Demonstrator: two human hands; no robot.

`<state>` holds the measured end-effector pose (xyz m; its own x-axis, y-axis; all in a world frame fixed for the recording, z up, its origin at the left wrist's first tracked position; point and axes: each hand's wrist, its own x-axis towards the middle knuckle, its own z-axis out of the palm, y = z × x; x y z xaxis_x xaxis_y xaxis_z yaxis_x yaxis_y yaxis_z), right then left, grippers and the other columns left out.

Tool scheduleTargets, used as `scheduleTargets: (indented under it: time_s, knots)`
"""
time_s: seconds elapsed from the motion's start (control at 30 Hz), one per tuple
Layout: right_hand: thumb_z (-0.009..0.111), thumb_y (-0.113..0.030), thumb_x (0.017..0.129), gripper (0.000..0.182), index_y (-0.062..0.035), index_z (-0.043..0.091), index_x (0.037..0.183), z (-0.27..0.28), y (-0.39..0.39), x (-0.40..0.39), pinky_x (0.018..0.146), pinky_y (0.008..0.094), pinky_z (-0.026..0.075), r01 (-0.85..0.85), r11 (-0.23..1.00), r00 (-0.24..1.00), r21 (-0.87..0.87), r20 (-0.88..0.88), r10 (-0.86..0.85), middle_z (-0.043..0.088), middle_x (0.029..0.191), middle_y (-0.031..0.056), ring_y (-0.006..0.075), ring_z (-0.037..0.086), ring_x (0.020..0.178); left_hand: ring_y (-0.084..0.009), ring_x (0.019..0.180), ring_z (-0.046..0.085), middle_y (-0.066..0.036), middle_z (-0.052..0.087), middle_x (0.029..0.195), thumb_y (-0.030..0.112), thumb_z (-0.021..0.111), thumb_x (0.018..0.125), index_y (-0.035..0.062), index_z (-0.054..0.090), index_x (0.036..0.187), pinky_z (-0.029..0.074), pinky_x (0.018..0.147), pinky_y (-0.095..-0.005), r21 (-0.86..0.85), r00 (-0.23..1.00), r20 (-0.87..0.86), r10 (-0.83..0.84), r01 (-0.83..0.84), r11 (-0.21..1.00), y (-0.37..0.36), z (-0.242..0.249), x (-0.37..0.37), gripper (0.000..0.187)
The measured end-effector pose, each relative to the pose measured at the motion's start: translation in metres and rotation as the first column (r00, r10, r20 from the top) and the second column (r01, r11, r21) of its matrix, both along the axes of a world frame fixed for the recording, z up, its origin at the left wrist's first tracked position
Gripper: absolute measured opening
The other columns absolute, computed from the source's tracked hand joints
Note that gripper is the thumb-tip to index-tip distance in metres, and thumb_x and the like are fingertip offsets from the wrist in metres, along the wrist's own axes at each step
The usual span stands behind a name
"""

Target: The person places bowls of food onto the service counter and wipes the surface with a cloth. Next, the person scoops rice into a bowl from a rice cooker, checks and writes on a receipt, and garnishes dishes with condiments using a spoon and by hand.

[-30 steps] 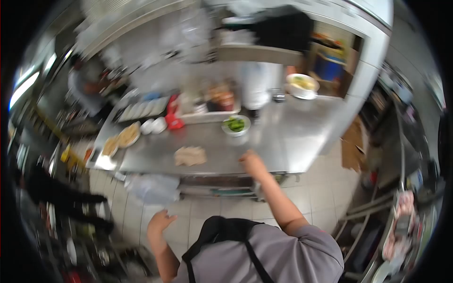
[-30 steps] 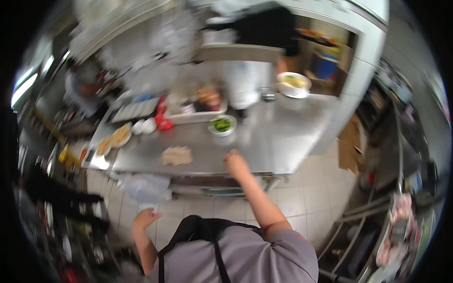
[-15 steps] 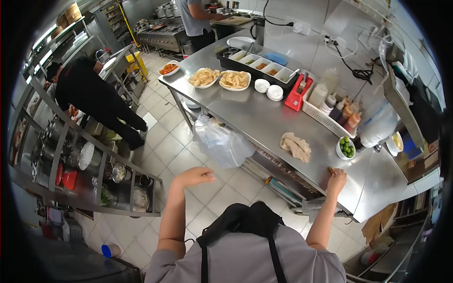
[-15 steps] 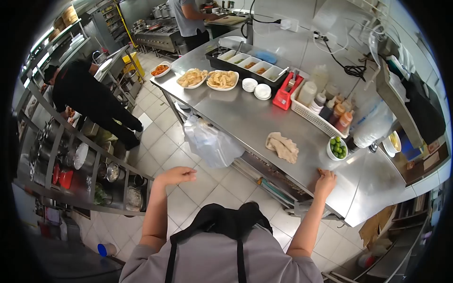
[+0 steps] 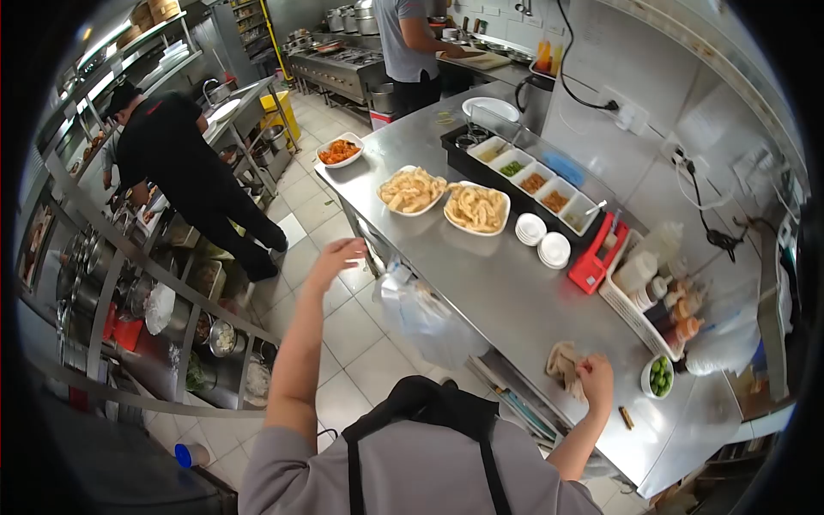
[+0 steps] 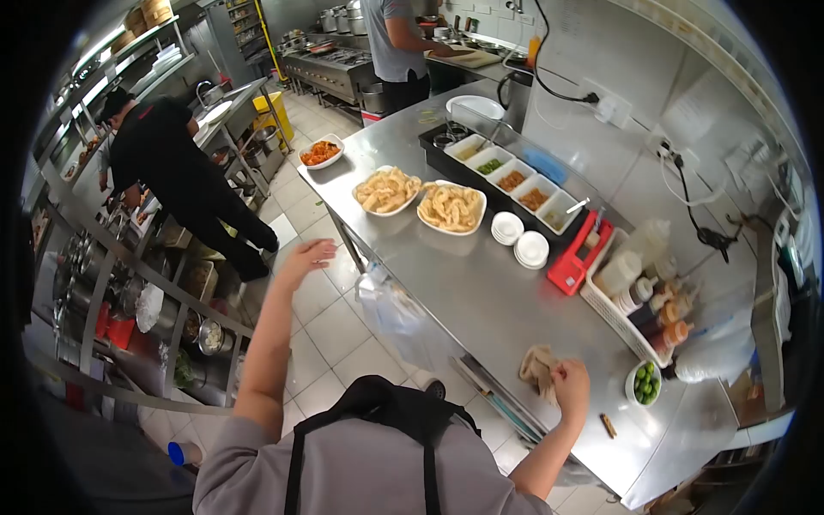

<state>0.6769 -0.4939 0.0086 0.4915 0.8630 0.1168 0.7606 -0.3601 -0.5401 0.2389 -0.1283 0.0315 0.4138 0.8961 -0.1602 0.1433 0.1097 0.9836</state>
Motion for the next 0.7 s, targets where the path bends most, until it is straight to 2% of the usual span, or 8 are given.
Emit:
scheduleTargets:
  time_s: [0.1, 0.2, 0.3, 0.43, 0.5, 0.57, 0.67, 0.7]
  knots:
    - [0.066, -0.006, 0.059, 0.017, -0.0002, 0.056, 0.071, -0.002, 0.02, 0.012, 0.061, 0.0372, 0.041, 0.21, 0.978, 0.967, -0.011, -0.147, -0.209, 0.052, 0.067, 0.0147, 0.031, 0.05, 0.066, -0.0157, 0.092, 0.057, -0.005, 0.059, 0.1, 0.03, 0.053, 0.085, 0.005, 0.055, 0.11, 0.045, 0.078, -0.0281, -0.028, 0.979, 0.013, 0.202, -0.201, 0.979, 0.063, 0.006, -0.031, 0.035]
    - [0.066, -0.008, 0.057, 0.018, -0.0003, 0.056, 0.071, -0.005, 0.031, 0.018, 0.055, 0.0381, 0.041, 0.144, 0.981, 0.988, -0.127, 0.08, -0.135, 0.053, 0.064, 0.015, 0.031, 0.051, 0.06, -0.0158, 0.088, 0.058, -0.004, 0.06, 0.096, 0.028, 0.055, 0.084, 0.0045, 0.057, 0.107, 0.045, 0.076, -0.0277, -0.024, 0.932, 0.09, 0.351, -0.351, 0.936, 0.13, -0.004, -0.063, 0.032]
    - [0.065, -0.008, 0.055, 0.017, 0.0015, 0.055, 0.065, -0.003, 0.035, 0.023, 0.057, 0.0365, 0.042, 0.247, 0.942, 0.964, -0.229, -0.045, -0.264, 0.055, 0.067, 0.0154, 0.0295, 0.052, 0.061, -0.0163, 0.085, 0.058, -0.006, 0.059, 0.094, 0.024, 0.052, 0.084, 0.0013, 0.057, 0.102, 0.047, 0.075, -0.0293, -0.008, 0.89, 0.049, 0.453, -0.453, 0.891, 0.197, -0.006, -0.08, 0.029]
    - [0.061, -0.004, 0.057, 0.015, 0.0025, 0.049, 0.063, 0.012, 0.027, 0.01, 0.055, 0.0358, 0.039, 0.382, 0.924, 0.91, 0.031, 0.165, -0.381, 0.049, 0.063, 0.0136, 0.0265, 0.05, 0.06, -0.0164, 0.079, 0.057, -0.006, 0.058, 0.089, 0.021, 0.052, 0.082, -0.0005, 0.057, 0.1, 0.048, 0.068, -0.0295, 0.061, 0.895, -0.026, 0.444, -0.442, 0.895, 0.304, -0.027, -0.1, 0.029]
    - [0.057, -0.002, 0.062, 0.011, 0.0007, 0.046, 0.065, 0.024, 0.028, -0.009, 0.061, 0.0347, 0.039, 0.483, 0.873, 0.866, 0.071, 0.108, -0.488, 0.045, 0.066, 0.0126, 0.0263, 0.046, 0.064, -0.0166, 0.076, 0.057, -0.007, 0.058, 0.086, 0.02, 0.052, 0.08, -0.0016, 0.057, 0.099, 0.049, 0.064, -0.0298, 0.092, 0.886, -0.068, 0.46, -0.453, 0.887, 0.37, -0.037, -0.096, 0.029]
    - [0.056, 0.0, 0.064, 0.014, 0.001, 0.042, 0.065, 0.026, 0.03, -0.028, 0.062, 0.0332, 0.038, 0.518, 0.84, 0.814, 0.163, 0.207, -0.543, 0.042, 0.065, 0.0114, 0.0247, 0.044, 0.063, -0.0167, 0.071, 0.056, -0.008, 0.057, 0.081, 0.027, 0.049, 0.082, -0.0008, 0.055, 0.1, 0.049, 0.057, -0.0315, 0.123, 0.859, -0.24, 0.452, -0.435, 0.892, 0.432, -0.061, -0.097, 0.033]
    - [0.051, -0.001, 0.076, 0.015, -0.0005, 0.038, 0.068, 0.018, 0.033, -0.038, 0.062, 0.0281, 0.038, 0.603, 0.757, 0.788, 0.251, -0.039, -0.615, 0.041, 0.063, 0.007, 0.0157, 0.041, 0.062, -0.0157, 0.066, 0.055, -0.006, 0.055, 0.075, 0.036, 0.046, 0.086, 0.0052, 0.051, 0.107, 0.047, 0.055, -0.0322, 0.16, 0.843, -0.436, 0.316, -0.273, 0.949, 0.504, -0.089, -0.097, 0.038]
    - [0.05, -0.002, 0.078, 0.018, -0.0023, 0.037, 0.066, 0.019, 0.032, -0.039, 0.06, 0.0266, 0.036, 0.699, 0.703, 0.715, 0.133, -0.117, -0.689, 0.039, 0.061, 0.0025, 0.0117, 0.038, 0.061, -0.0153, 0.062, 0.055, -0.005, 0.055, 0.073, 0.04, 0.044, 0.087, 0.0069, 0.049, 0.111, 0.046, 0.053, -0.0327, 0.171, 0.838, -0.478, 0.262, -0.204, 0.964, 0.516, -0.096, -0.094, 0.041]
